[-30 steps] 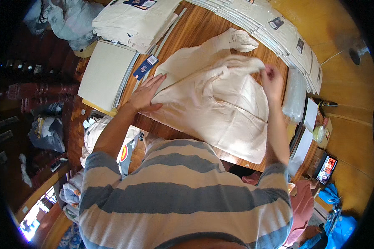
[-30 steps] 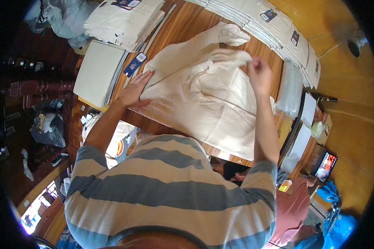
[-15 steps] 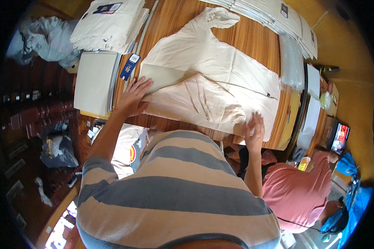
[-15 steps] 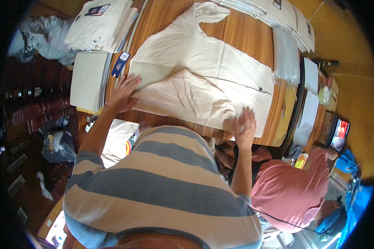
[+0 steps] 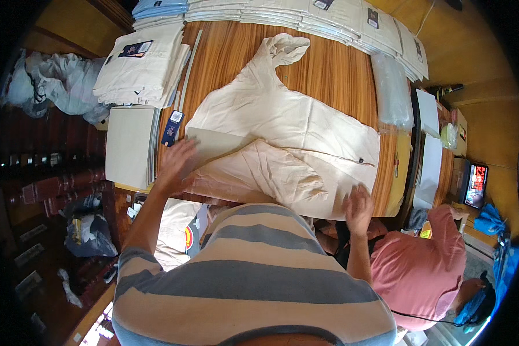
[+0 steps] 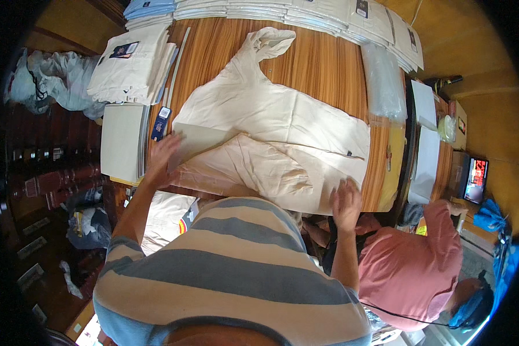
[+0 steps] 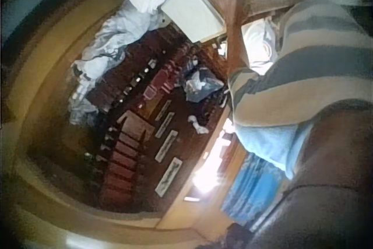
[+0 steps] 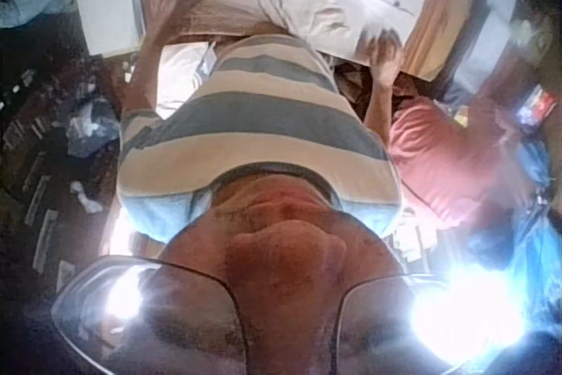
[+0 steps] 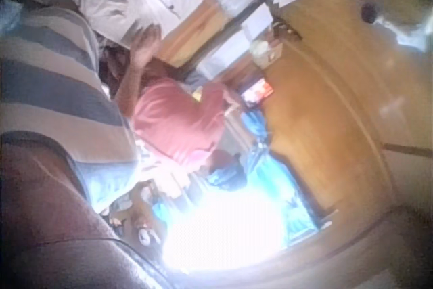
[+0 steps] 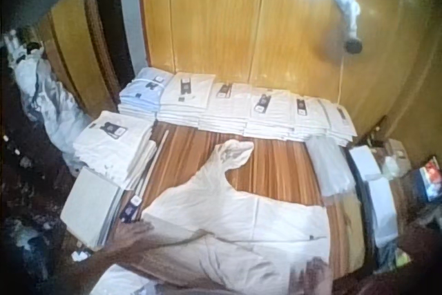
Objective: The person folds shirts on a wooden table, placing cardboard inserts into each shirt before folding them into squares and stacking them.
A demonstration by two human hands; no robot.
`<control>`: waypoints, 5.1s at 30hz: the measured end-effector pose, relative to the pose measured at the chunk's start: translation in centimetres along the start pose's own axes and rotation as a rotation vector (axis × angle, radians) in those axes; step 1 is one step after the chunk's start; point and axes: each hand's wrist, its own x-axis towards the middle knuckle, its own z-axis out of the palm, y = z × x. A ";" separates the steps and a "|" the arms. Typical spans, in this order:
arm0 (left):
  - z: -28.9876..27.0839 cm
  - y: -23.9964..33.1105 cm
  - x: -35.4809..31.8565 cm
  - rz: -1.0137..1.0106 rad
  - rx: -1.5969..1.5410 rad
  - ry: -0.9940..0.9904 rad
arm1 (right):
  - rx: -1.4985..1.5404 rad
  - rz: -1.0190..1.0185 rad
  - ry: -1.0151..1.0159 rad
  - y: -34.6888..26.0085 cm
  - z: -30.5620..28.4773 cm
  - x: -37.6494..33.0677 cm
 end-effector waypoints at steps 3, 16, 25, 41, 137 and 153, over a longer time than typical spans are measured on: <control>2.0 -0.4 6.9 -0.366 -0.414 0.436 | -0.002 -0.026 -0.025 3.9 0.2 7.0; -1.8 -5.4 24.7 -0.631 -0.538 -0.549 | 0.092 0.074 -0.608 13.2 2.8 25.8; -5.2 -8.2 11.8 -0.471 -0.769 -0.287 | 0.011 0.031 -0.491 8.0 -7.2 13.1; 2.0 2.2 2.8 -0.264 -0.180 0.122 | -0.217 0.232 -0.374 -4.1 -3.3 16.6; 6.1 6.7 33.5 0.485 0.225 0.251 | -0.071 0.289 -0.155 -1.3 2.4 -0.2; 25.3 31.5 11.1 0.896 0.185 0.106 | 0.068 -0.229 -0.621 3.2 -0.7 -0.9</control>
